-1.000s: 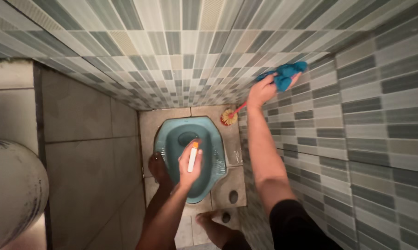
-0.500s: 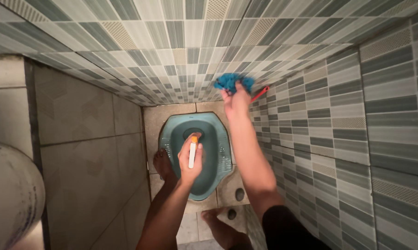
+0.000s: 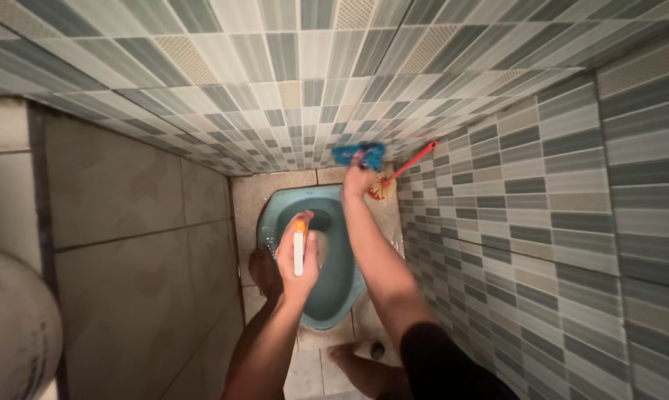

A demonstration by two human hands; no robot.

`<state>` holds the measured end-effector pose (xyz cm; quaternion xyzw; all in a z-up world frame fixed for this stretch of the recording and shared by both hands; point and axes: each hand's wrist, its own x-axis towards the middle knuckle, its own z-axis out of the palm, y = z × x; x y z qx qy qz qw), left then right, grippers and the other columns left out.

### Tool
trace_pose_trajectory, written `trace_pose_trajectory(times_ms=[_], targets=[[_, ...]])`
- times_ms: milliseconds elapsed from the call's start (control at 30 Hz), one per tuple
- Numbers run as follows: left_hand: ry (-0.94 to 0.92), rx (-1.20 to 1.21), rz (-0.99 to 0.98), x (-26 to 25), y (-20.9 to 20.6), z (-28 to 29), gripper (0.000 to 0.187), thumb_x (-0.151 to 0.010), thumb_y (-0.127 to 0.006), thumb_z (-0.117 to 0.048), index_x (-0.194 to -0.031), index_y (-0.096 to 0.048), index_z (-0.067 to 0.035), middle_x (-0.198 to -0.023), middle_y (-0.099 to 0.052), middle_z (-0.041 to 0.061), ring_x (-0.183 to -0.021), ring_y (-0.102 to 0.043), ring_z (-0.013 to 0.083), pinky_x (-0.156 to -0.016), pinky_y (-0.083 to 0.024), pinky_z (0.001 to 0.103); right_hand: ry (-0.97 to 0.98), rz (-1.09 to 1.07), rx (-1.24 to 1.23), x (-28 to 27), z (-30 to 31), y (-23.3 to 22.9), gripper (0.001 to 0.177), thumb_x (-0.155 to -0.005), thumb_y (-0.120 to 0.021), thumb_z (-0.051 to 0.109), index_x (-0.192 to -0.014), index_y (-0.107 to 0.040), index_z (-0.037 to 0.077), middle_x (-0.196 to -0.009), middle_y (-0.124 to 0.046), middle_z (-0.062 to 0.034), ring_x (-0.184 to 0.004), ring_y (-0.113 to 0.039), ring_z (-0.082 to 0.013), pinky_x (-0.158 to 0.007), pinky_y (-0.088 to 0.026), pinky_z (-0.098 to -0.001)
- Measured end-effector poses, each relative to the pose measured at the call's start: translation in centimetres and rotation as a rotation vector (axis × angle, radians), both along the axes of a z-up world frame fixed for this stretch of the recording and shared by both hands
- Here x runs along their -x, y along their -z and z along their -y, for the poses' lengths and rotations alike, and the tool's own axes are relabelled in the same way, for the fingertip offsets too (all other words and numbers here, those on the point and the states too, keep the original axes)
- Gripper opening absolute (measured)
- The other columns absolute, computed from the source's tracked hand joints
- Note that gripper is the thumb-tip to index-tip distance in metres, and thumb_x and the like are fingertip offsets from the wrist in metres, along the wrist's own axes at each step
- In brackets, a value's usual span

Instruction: The person cleans the tiled walls of a bathroom using a spray bottle and a blue cloth. They repeatedly spray the wall and wipe it down, focusing on the area around a squat toilet. The person also moves a green bucket to a different location during the process.

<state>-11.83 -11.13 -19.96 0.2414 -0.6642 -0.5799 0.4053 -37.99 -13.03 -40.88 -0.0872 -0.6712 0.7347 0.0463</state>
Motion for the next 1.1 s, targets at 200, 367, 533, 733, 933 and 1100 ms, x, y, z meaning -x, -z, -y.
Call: trace_pose_trajectory(times_ms=[200,367,533,733,933,1100], targets=[[-0.013,0.081,-0.051,0.0,-0.2,0.8,0.031,-0.099,-0.061,-0.001,-0.129,-0.06,0.006,-0.129,-0.069,0.02,-0.122,-0.069,0.0298,-0.108,-0.051,0.037,-0.107,0.414,0.609,3.4,1.5,9.1,0.044,-0.09,-0.055,-0.008,-0.13,-0.054,0.01,-0.113,-0.064,-0.0108,-0.094,-0.066,-0.0278,-0.075,-0.057,-0.0441],[0.019,0.099,-0.032,0.2,-1.0,0.7,0.032,-0.096,-0.06,0.0,-0.127,-0.06,0.008,-0.128,-0.068,0.021,-0.121,-0.069,0.0312,-0.108,-0.051,0.038,-0.085,0.609,0.569,6.2,0.1,9.8,0.046,-0.088,-0.056,-0.007,-0.129,-0.057,0.013,-0.113,-0.069,-0.0104,-0.095,-0.07,-0.0295,-0.083,-0.062,-0.0502],[0.052,0.111,-0.016,-0.1,-1.1,0.7,0.029,-0.096,-0.06,0.002,-0.124,-0.062,0.008,-0.127,-0.068,0.021,-0.121,-0.069,0.0322,-0.109,-0.051,0.041,-0.013,0.635,0.768,8.8,-2.0,8.4,0.031,-0.097,-0.047,0.024,-0.123,-0.062,0.018,-0.108,-0.073,-0.0059,-0.092,-0.07,-0.0287,-0.08,-0.062,-0.0502],[0.058,0.105,-0.045,0.4,-1.3,1.0,0.029,-0.095,-0.059,0.004,-0.124,-0.061,0.009,-0.128,-0.067,0.022,-0.122,-0.068,0.0318,-0.109,-0.051,0.041,-0.095,0.645,0.791,7.7,0.2,9.3,0.028,-0.103,-0.049,0.032,-0.12,-0.066,0.017,-0.109,-0.074,-0.0048,-0.093,-0.072,-0.0261,-0.081,-0.062,-0.0458],[0.017,0.106,-0.007,0.4,-1.1,0.3,0.031,-0.096,-0.06,0.003,-0.126,-0.061,0.008,-0.128,-0.068,0.021,-0.121,-0.069,0.0303,-0.108,-0.051,0.038,-0.249,0.745,0.744,3.2,3.9,8.8,0.012,-0.097,-0.057,0.028,-0.101,-0.062,0.018,-0.092,-0.067,-0.0042,-0.076,-0.064,-0.0223,-0.063,-0.053,-0.0383],[0.038,0.009,-0.068,0.0,-0.4,-0.4,0.031,-0.099,-0.059,0.0,-0.129,-0.06,0.008,-0.13,-0.067,0.021,-0.122,-0.067,0.0299,-0.109,-0.05,0.038,-0.139,0.514,0.752,-1.2,2.8,-4.6,0.012,-0.096,-0.059,0.022,-0.105,-0.055,0.016,-0.095,-0.065,-0.0033,-0.076,-0.065,-0.0201,-0.063,-0.054,-0.0383]])
